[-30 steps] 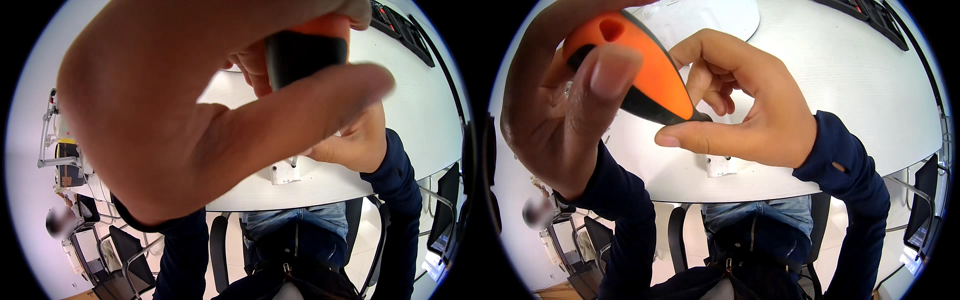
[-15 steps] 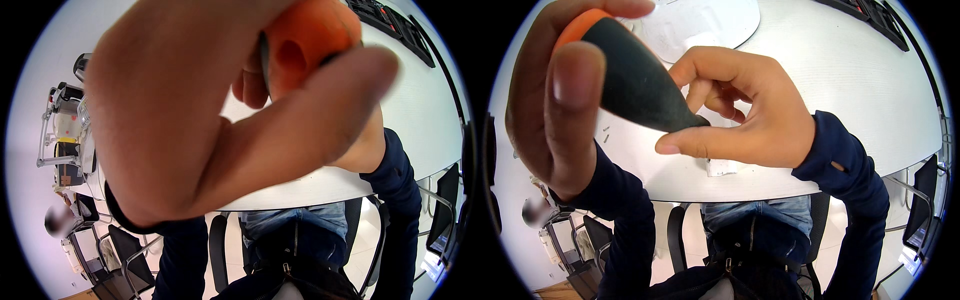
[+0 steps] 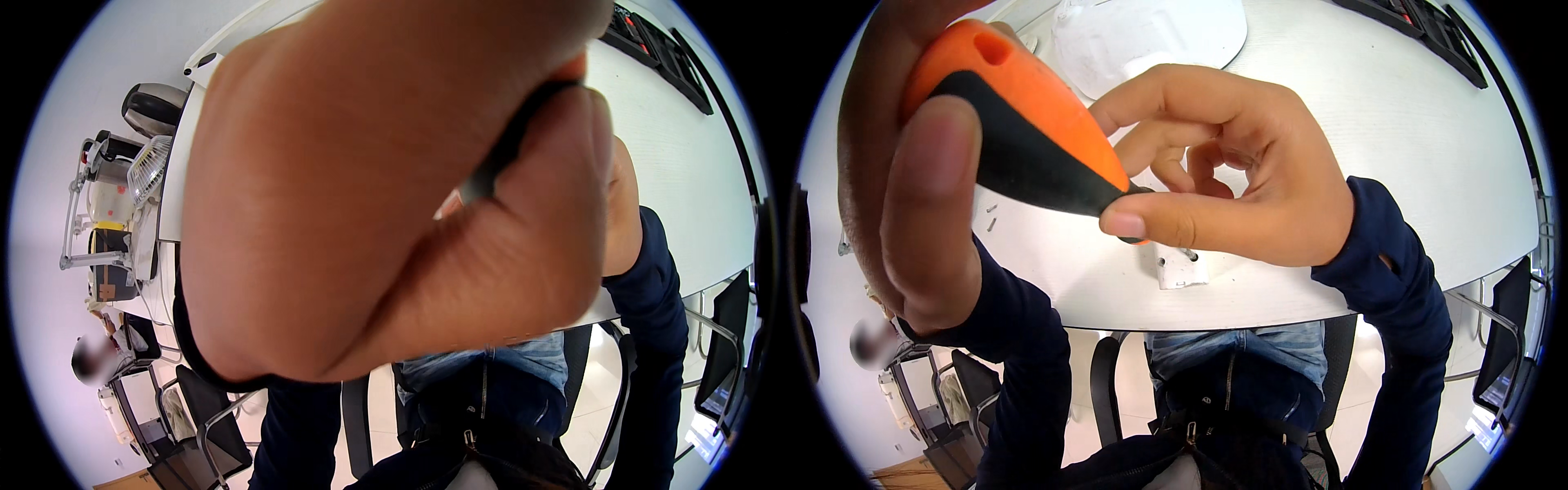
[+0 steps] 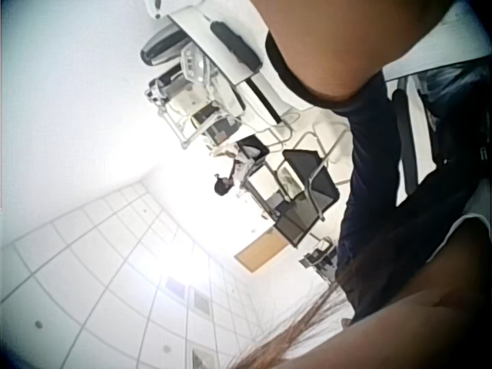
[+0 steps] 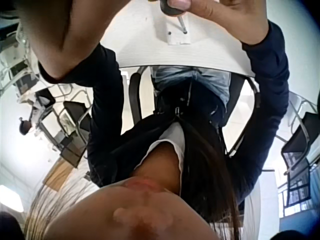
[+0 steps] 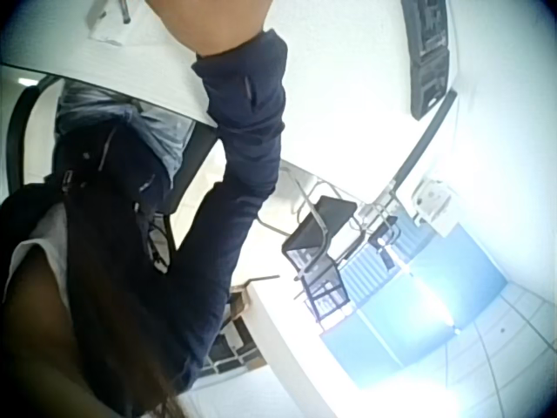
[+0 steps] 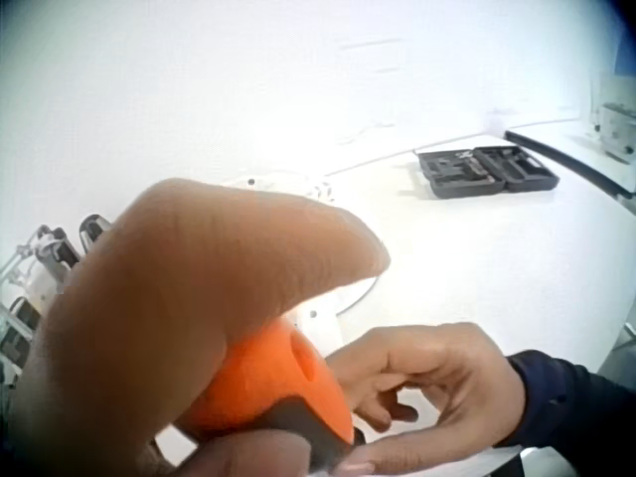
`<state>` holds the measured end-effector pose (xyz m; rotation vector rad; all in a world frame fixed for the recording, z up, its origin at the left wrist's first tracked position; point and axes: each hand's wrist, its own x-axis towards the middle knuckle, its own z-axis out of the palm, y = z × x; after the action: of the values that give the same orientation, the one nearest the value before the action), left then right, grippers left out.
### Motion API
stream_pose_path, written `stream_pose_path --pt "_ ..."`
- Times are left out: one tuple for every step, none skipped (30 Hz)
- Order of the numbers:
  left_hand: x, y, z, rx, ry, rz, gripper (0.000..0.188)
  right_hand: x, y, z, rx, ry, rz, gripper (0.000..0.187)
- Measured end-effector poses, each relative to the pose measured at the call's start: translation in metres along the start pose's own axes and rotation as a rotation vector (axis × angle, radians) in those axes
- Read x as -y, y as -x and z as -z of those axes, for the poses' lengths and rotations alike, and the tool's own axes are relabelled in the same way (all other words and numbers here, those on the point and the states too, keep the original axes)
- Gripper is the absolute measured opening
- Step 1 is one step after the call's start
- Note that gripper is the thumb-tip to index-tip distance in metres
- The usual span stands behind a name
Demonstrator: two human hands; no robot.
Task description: The person uses a screwdriver to tighten screws on a white plastic fan base and then on the fan head. They handle screws and the screwdriver throughout the task, working at a white table in an office-like room.
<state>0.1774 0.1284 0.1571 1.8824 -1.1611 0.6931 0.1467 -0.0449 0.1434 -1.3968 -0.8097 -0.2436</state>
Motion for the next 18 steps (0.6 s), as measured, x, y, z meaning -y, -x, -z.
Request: stream_pose_path --pt "-0.002 0.001 -0.004 -0.015 -0.003 0.001 0.047 0.004 0.002 0.0 0.006 0.008 0.008 0.04" --pt "-0.002 0.002 -0.007 -0.025 -0.007 0.003 0.047 0.006 0.003 -0.001 0.012 0.016 0.016 0.041" --pt "-0.003 0.003 -0.01 -0.038 -0.009 0.001 0.047 0.009 0.005 -0.001 0.017 0.024 0.023 0.041" --pt "-0.004 0.003 -0.013 -0.049 -0.011 0.001 0.047 0.01 0.007 -0.002 -0.024 0.074 -0.007 0.041" --pt "-0.005 0.003 -0.015 -0.056 -0.012 -0.003 0.047 0.008 0.007 -0.003 -0.049 0.074 -0.037 0.041" --pt "-0.006 0.003 -0.017 -0.064 -0.012 -0.001 0.047 0.006 0.008 -0.003 -0.073 0.074 -0.067 0.041" --pt "-0.006 0.003 -0.019 -0.072 -0.014 0.001 0.046 0.0 0.007 -0.005 -0.08 0.024 -0.097 0.04" --pt "-0.007 0.003 -0.021 -0.076 -0.016 -0.002 0.046 -0.003 0.008 -0.003 -0.066 0.01 -0.07 0.039" --pt "-0.008 0.003 -0.022 -0.08 -0.017 -0.002 0.046 -0.008 0.008 -0.003 -0.053 -0.004 -0.043 0.039" --pt "-0.008 0.003 -0.023 -0.082 -0.018 -0.005 0.046 -0.01 0.008 -0.001 -0.017 0.016 0.039 0.038" --pt "-0.01 0.004 -0.025 -0.086 -0.021 -0.005 0.046 -0.011 0.01 0.0 -0.013 0.02 0.046 0.038" --pt "-0.01 0.004 -0.026 -0.088 -0.016 -0.007 0.046 -0.012 0.01 0.002 -0.009 0.024 0.052 0.038" --pt "-0.01 0.004 -0.027 -0.093 -0.016 -0.009 0.046 -0.01 0.013 0.002 -0.037 0.012 -0.016 0.037" --pt "-0.011 0.004 -0.028 -0.094 -0.014 -0.007 0.046 -0.01 0.013 0.003 -0.04 0.052 -0.035 0.036" --pt "-0.011 0.004 -0.029 -0.095 -0.014 -0.009 0.045 -0.009 0.014 0.003 -0.042 0.092 -0.054 0.036" --pt "-0.011 0.004 -0.029 -0.097 -0.011 -0.008 0.045 -0.008 0.014 0.004 -0.018 0.184 -0.023 0.034" --pt "-0.011 0.004 -0.03 -0.101 -0.012 -0.009 0.045 -0.009 0.013 0.004 0.001 0.231 0.018 0.033" --pt "-0.012 0.004 -0.028 -0.098 -0.007 -0.013 0.045 -0.008 0.013 0.004 0.018 0.278 0.059 0.032"
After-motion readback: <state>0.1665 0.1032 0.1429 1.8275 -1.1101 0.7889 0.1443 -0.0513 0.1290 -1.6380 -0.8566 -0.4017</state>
